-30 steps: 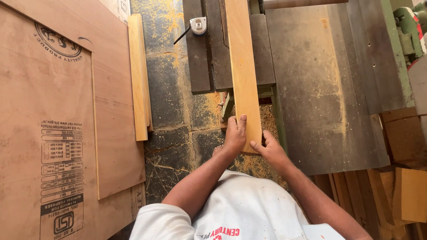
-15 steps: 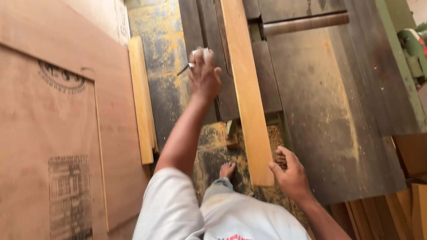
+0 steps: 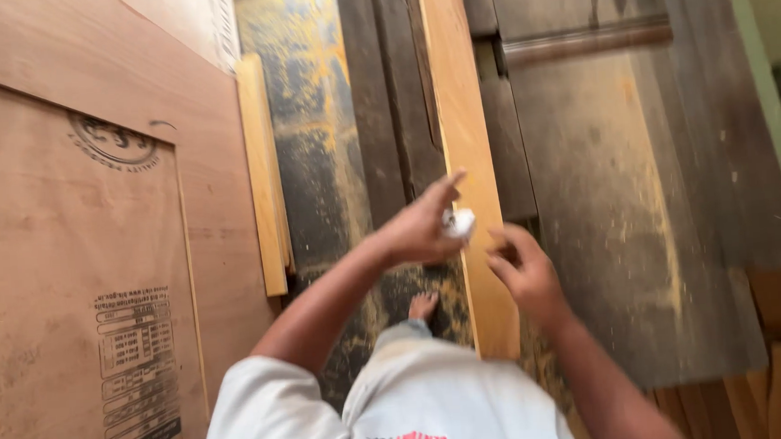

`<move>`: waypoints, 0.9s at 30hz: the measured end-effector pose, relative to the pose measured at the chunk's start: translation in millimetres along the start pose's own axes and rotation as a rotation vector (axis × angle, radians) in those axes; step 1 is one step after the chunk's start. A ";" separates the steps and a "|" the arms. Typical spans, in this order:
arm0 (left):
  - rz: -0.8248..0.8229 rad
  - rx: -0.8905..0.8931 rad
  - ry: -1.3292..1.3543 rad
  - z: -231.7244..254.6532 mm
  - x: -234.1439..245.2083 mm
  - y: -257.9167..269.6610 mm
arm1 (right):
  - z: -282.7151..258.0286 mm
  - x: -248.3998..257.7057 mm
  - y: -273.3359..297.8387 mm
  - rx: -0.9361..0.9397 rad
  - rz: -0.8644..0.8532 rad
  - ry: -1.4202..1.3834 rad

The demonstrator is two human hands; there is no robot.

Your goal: The person is using a woodworking machine to plane a piece of wood.

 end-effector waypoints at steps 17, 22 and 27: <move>0.535 0.331 -0.695 -78.0 54.5 110.2 | 75.1 9.1 -73.9 -0.146 0.217 -0.081; 0.568 0.351 -0.673 -84.3 54.9 115.4 | 54.1 19.4 -58.7 -0.086 0.244 0.163; 0.557 0.358 -0.725 -88.9 55.2 113.6 | 84.3 66.0 -37.2 0.236 0.403 0.699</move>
Point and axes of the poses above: each hand's wrist, its own y-axis away from the middle knuckle, its own x-axis out of the back of the hand, z = x × y, the point moved 5 cm from there along -y, towards the middle knuckle
